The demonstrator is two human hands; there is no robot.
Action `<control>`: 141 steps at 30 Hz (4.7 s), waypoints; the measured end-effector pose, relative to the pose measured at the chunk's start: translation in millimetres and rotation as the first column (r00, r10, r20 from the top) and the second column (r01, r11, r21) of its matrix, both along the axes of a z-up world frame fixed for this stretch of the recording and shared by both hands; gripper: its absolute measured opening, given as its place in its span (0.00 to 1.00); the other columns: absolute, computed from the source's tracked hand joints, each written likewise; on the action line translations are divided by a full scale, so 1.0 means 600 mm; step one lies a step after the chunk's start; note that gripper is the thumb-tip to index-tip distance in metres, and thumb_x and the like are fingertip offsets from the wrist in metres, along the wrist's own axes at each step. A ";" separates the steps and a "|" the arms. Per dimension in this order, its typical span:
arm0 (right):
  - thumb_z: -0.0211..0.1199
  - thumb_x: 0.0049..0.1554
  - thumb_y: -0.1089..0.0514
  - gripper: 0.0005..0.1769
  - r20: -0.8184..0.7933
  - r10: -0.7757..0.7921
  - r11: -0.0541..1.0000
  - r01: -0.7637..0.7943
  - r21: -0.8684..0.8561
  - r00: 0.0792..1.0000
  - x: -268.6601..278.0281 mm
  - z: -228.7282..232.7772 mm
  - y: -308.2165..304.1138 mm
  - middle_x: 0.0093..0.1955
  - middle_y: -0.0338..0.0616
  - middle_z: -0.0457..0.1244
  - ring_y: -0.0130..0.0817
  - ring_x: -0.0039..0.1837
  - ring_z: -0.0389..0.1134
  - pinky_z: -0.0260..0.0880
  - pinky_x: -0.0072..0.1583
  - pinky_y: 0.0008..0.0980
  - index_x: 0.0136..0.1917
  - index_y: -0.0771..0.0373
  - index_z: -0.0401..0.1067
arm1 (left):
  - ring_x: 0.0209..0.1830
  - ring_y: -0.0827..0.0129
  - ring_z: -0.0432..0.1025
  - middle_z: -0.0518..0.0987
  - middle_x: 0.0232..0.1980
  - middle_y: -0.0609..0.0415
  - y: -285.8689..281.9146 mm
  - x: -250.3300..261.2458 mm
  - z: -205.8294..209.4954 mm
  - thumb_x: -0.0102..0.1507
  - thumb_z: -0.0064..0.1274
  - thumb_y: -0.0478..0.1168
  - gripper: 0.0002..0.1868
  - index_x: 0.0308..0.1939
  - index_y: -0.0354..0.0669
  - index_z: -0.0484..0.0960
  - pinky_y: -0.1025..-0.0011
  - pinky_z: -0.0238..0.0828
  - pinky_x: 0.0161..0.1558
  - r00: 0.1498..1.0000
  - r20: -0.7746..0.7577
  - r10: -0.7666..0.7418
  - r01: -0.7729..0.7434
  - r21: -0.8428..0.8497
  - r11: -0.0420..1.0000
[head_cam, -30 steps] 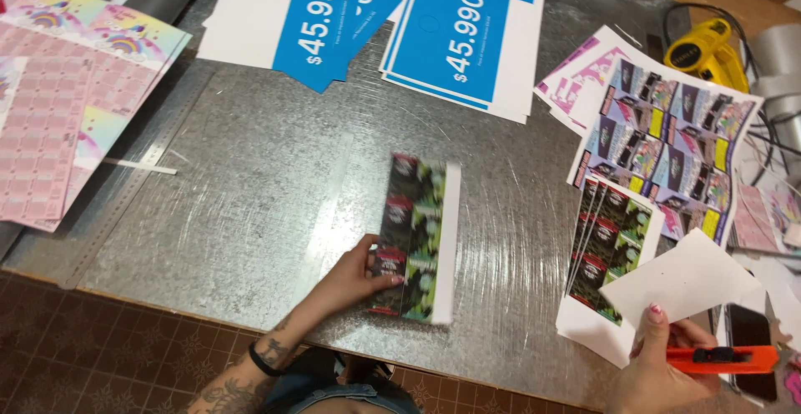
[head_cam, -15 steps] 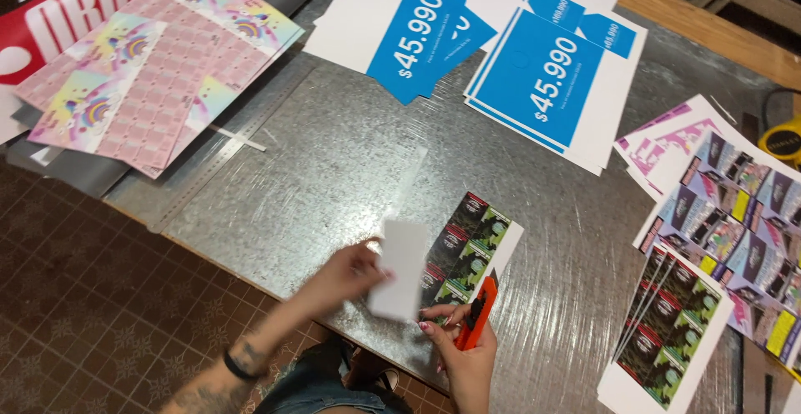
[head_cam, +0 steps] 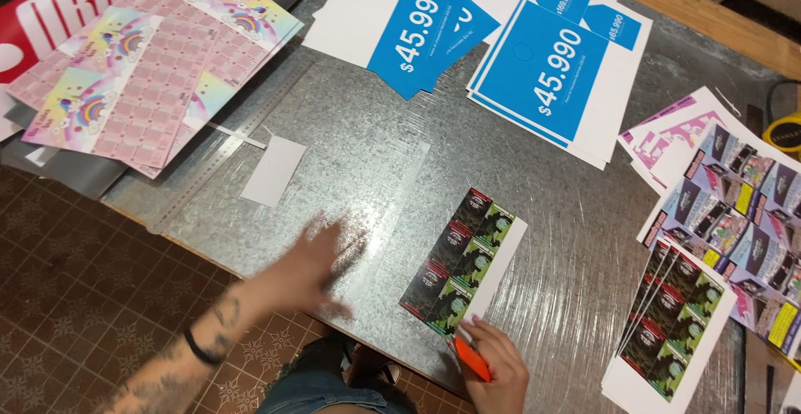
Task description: The person uses an orange utility knife to cut a printed sheet of paper into smaller strips on a metal workbench. They align the paper, make several cuts along its length, and then separate the resulting pieces.
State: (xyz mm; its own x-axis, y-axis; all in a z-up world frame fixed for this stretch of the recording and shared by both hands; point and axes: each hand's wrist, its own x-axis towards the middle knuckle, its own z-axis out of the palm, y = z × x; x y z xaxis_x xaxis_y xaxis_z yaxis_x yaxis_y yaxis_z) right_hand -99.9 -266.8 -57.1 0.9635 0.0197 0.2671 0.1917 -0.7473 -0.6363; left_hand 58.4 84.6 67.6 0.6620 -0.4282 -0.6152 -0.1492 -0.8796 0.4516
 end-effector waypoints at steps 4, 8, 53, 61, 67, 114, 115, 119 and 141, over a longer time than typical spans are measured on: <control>0.69 0.50 0.68 0.17 -0.156 -0.156 0.988 0.152 -0.038 0.975 0.008 0.010 -0.041 0.73 0.35 0.72 0.43 0.80 0.67 0.61 0.82 0.55 0.50 0.52 0.86 | 0.89 0.48 0.30 0.33 0.89 0.35 0.002 -0.062 -0.190 0.35 0.49 1.25 1.12 0.89 0.40 0.33 0.40 0.17 0.83 0.134 0.866 -0.482 0.362 0.410 0.837; 0.54 0.61 0.70 0.37 -0.344 -0.261 0.960 0.280 0.007 0.902 0.068 0.062 -0.065 0.85 0.46 0.55 0.44 0.85 0.53 0.47 0.85 0.50 0.81 0.49 0.63 | 0.90 0.52 0.40 0.42 0.91 0.43 0.003 -0.081 -0.180 0.42 0.70 0.98 0.91 0.89 0.50 0.44 0.54 0.37 0.84 0.427 0.832 -0.354 0.427 0.160 0.890; 0.29 0.74 0.39 0.37 0.005 0.288 0.957 -0.288 0.025 0.958 -0.092 0.070 0.107 0.82 0.47 0.60 0.56 0.84 0.54 0.49 0.79 0.63 0.79 0.56 0.69 | 0.90 0.42 0.33 0.45 0.90 0.44 -0.283 0.138 -0.252 0.79 0.27 0.62 0.32 0.88 0.65 0.53 0.36 0.25 0.84 0.428 0.849 -0.310 0.650 -0.050 0.759; 0.33 0.72 0.42 0.35 -0.071 0.228 0.957 -0.237 -0.167 0.971 -0.102 0.027 0.132 0.87 0.44 0.54 0.49 0.87 0.49 0.41 0.84 0.56 0.85 0.58 0.60 | 0.90 0.48 0.45 0.50 0.89 0.40 -0.286 0.127 -0.251 0.77 0.32 0.62 0.33 0.85 0.58 0.59 0.46 0.28 0.86 0.550 0.812 -0.196 0.553 -0.178 0.814; 0.39 0.71 0.45 0.34 -0.007 0.155 0.956 -0.152 -0.252 0.988 -0.121 0.007 0.138 0.87 0.45 0.55 0.48 0.86 0.52 0.44 0.84 0.56 0.85 0.61 0.58 | 0.89 0.55 0.47 0.52 0.88 0.41 -0.287 0.136 -0.276 0.80 0.27 0.53 0.35 0.85 0.35 0.52 0.56 0.33 0.87 0.565 0.803 -0.189 0.493 -0.145 0.858; 0.41 0.71 0.52 0.30 0.125 0.059 0.983 -0.036 -0.181 0.990 -0.138 -0.017 0.137 0.84 0.44 0.59 0.42 0.85 0.58 0.49 0.83 0.51 0.81 0.62 0.64 | 0.87 0.52 0.52 0.64 0.84 0.48 -0.284 0.136 -0.266 0.77 0.36 0.57 0.34 0.81 0.41 0.63 0.52 0.39 0.85 0.630 0.766 -0.128 0.503 -0.277 0.819; 0.41 0.71 0.52 0.30 0.124 0.059 0.983 -0.036 -0.181 0.991 -0.138 -0.019 0.137 0.84 0.44 0.59 0.42 0.85 0.58 0.49 0.83 0.51 0.81 0.62 0.64 | 0.87 0.52 0.52 0.64 0.84 0.48 -0.284 0.137 -0.267 0.77 0.36 0.57 0.34 0.81 0.41 0.63 0.52 0.39 0.85 0.631 0.765 -0.128 0.503 -0.278 0.819; 0.43 0.71 0.52 0.30 0.130 0.054 0.984 -0.031 -0.175 0.990 -0.138 -0.021 0.138 0.84 0.45 0.59 0.42 0.85 0.58 0.49 0.83 0.51 0.82 0.62 0.63 | 0.86 0.53 0.52 0.64 0.84 0.49 -0.285 0.138 -0.269 0.77 0.36 0.57 0.34 0.82 0.43 0.63 0.52 0.39 0.85 0.615 0.777 -0.136 0.508 -0.258 0.822; 0.44 0.69 0.54 0.31 0.104 0.085 0.978 -0.063 -0.199 0.991 -0.136 -0.015 0.131 0.85 0.45 0.58 0.41 0.86 0.57 0.49 0.83 0.49 0.82 0.62 0.63 | 0.91 0.59 0.20 0.26 0.92 0.60 -0.292 0.165 -0.163 0.37 0.61 0.87 0.89 0.88 0.50 0.32 0.53 0.17 0.85 0.739 0.310 -0.598 0.600 0.100 0.794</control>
